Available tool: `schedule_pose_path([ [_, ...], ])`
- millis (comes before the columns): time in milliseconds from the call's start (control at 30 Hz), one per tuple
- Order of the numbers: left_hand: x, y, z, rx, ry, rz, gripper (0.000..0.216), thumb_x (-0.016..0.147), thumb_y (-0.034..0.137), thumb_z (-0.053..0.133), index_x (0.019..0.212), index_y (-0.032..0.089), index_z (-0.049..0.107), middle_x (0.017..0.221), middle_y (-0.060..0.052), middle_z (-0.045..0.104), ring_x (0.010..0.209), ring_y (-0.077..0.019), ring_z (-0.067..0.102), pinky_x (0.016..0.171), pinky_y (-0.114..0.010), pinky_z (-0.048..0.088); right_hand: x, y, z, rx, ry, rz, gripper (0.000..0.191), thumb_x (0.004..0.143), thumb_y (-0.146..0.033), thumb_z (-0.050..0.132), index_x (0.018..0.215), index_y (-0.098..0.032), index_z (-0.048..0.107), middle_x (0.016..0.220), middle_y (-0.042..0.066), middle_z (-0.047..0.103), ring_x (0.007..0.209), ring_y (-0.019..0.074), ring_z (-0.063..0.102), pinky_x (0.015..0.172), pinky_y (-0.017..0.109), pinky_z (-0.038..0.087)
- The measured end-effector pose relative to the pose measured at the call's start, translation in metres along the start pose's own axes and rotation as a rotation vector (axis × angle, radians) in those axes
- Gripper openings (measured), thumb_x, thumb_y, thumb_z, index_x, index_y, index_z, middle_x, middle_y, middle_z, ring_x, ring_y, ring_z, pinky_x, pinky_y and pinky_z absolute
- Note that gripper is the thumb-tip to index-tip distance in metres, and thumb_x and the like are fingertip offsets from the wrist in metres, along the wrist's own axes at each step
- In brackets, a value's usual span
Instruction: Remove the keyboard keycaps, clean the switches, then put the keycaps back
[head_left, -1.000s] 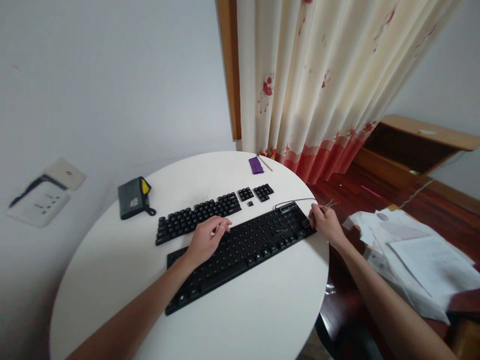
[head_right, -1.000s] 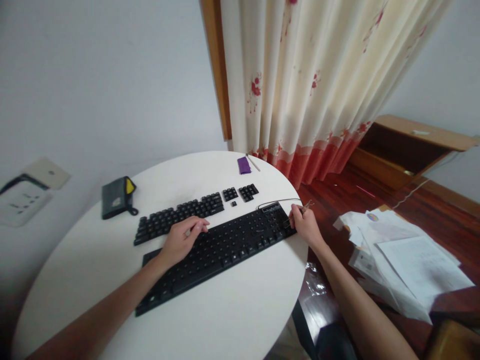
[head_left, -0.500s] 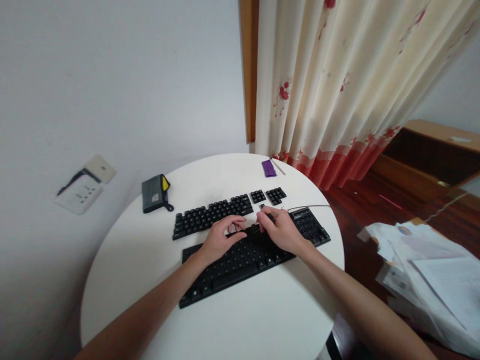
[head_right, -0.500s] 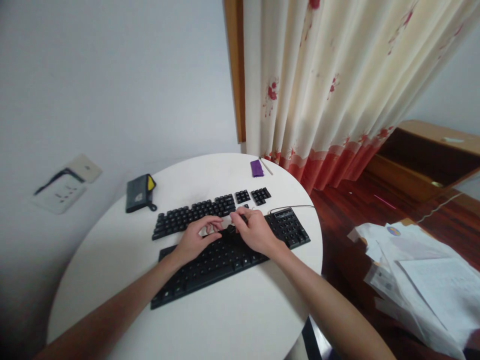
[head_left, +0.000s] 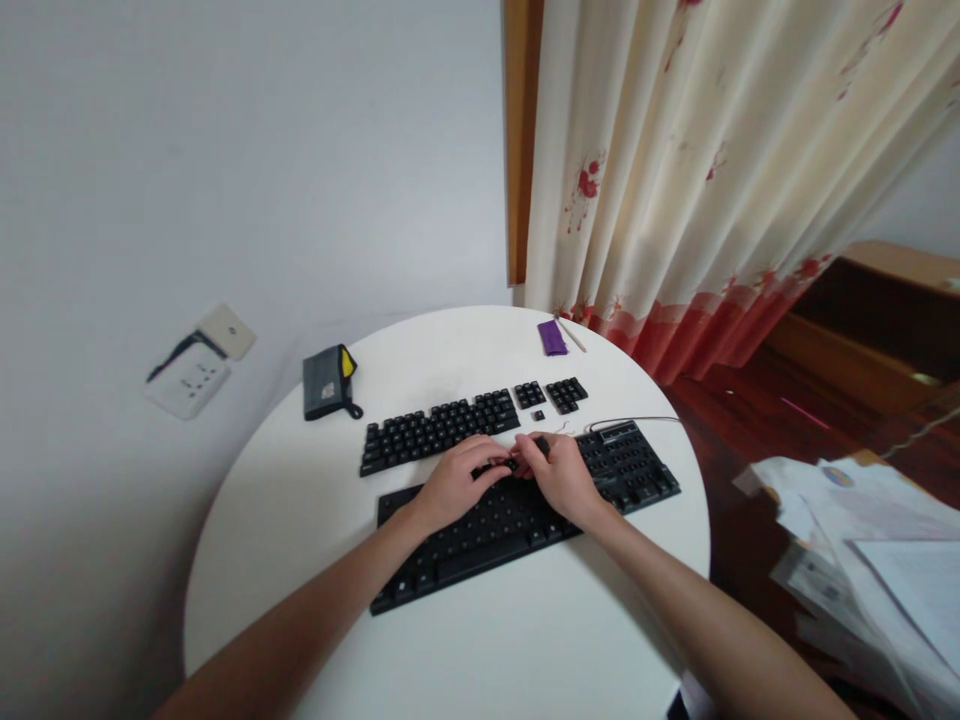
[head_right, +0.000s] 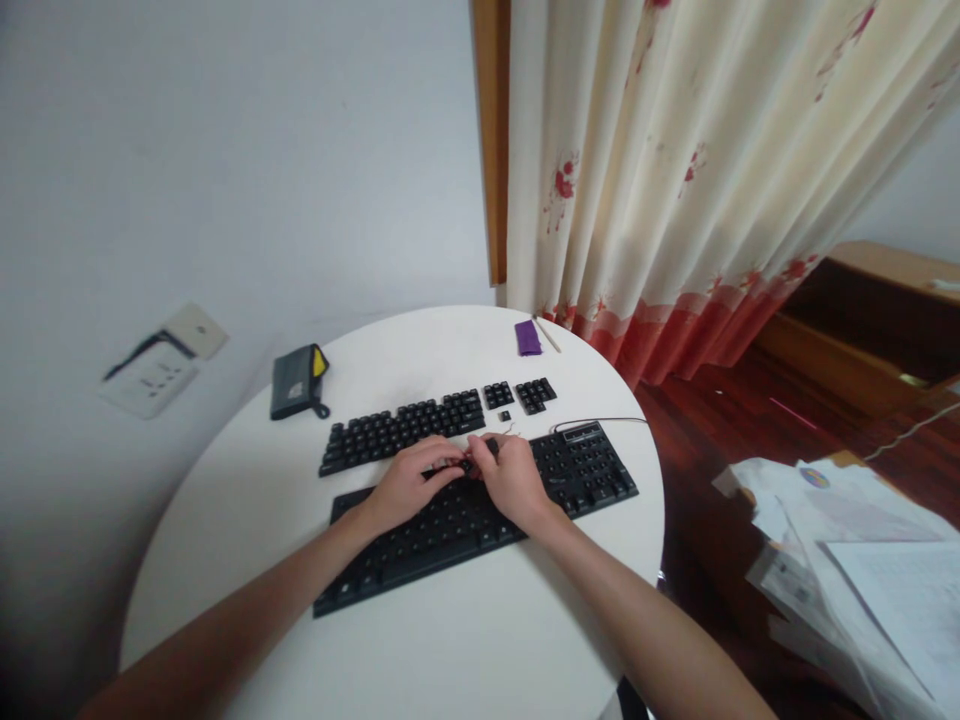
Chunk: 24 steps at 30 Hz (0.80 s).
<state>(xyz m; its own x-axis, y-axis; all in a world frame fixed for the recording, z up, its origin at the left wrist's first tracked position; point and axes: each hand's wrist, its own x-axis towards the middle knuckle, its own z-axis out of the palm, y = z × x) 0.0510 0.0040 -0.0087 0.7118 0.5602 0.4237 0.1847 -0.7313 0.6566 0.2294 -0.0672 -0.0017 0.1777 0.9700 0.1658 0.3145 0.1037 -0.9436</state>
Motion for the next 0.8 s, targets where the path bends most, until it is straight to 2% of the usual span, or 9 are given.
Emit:
schedule_pose_path([
  [100,-0.002,-0.001,0.002,0.023,0.022,-0.039,0.014,0.088,0.024,0.069,0.1,0.02,0.064,0.092,-0.002,0.066,0.082,-0.015,0.06,0.074,-0.028,0.05,0.0,0.002,0.005,0.002,0.073,0.009,0.041,0.096,-0.046,0.049,0.075,-0.016,0.069,0.064,0.006,0.069,0.057,0.0186,0.066,0.058,0.027,0.049],
  [200,-0.003,-0.002,0.002,0.034,0.006,-0.019,0.017,0.083,0.027,0.074,0.095,0.02,0.063,0.092,-0.001,0.065,0.081,-0.0151,0.06,0.074,-0.028,0.049,-0.002,0.0,0.009,-0.023,0.12,0.008,0.043,0.096,-0.045,0.048,0.073,-0.016,0.068,0.063,0.006,0.069,0.056,0.0187,0.065,0.056,0.026,0.048],
  [333,-0.003,0.0,0.002,0.049,-0.004,0.002,0.013,0.085,0.027,0.073,0.09,0.019,0.064,0.089,-0.002,0.065,0.083,-0.0161,0.061,0.076,-0.03,0.05,-0.005,-0.001,0.012,-0.102,0.139,-0.003,0.041,0.097,-0.043,0.048,0.072,-0.016,0.067,0.061,0.006,0.068,0.053,0.018,0.064,0.054,0.026,0.045],
  [467,-0.002,0.002,0.002,0.034,-0.008,0.036,0.011,0.089,0.027,0.068,0.096,0.019,0.067,0.093,-0.005,0.069,0.088,-0.0181,0.064,0.082,-0.034,0.052,-0.004,-0.002,0.008,-0.167,0.111,-0.02,0.037,0.098,-0.039,0.047,0.077,-0.017,0.066,0.059,0.004,0.065,0.054,0.017,0.061,0.06,0.027,0.045],
  [567,-0.001,0.003,0.001,0.019,0.038,0.005,0.012,0.089,0.027,0.067,0.099,0.019,0.068,0.094,-0.006,0.069,0.085,-0.0173,0.064,0.078,-0.031,0.054,-0.002,-0.005,0.0,-0.261,0.101,-0.141,0.034,0.1,-0.035,0.044,0.078,-0.019,0.064,0.071,0.005,0.065,0.07,0.0196,0.061,0.073,0.031,0.046],
  [633,0.0,0.004,0.0,0.026,0.076,-0.033,0.011,0.088,0.026,0.068,0.097,0.019,0.067,0.091,-0.004,0.068,0.08,-0.0156,0.063,0.072,-0.028,0.053,-0.002,-0.008,-0.007,-0.344,0.116,-0.272,0.03,0.099,-0.031,0.044,0.08,-0.02,0.063,0.092,0.009,0.065,0.091,0.023,0.059,0.086,0.036,0.045],
  [700,0.0,0.004,0.0,0.043,0.089,-0.056,0.011,0.087,0.025,0.07,0.096,0.019,0.067,0.088,-0.003,0.068,0.077,-0.0149,0.063,0.07,-0.027,0.053,-0.002,-0.01,-0.012,-0.364,0.073,-0.371,0.023,0.098,-0.024,0.045,0.085,-0.02,0.063,0.109,0.011,0.06,0.105,0.0243,0.054,0.094,0.039,0.043],
  [800,0.0,0.004,0.0,0.059,0.086,-0.086,0.013,0.086,0.025,0.071,0.097,0.02,0.068,0.088,-0.002,0.07,0.075,-0.0143,0.064,0.071,-0.027,0.053,-0.003,-0.008,-0.017,-0.322,-0.114,-0.402,0.025,0.094,-0.009,0.041,0.101,-0.021,0.062,0.107,0.009,0.059,0.1,0.0209,0.057,0.089,0.034,0.046],
])
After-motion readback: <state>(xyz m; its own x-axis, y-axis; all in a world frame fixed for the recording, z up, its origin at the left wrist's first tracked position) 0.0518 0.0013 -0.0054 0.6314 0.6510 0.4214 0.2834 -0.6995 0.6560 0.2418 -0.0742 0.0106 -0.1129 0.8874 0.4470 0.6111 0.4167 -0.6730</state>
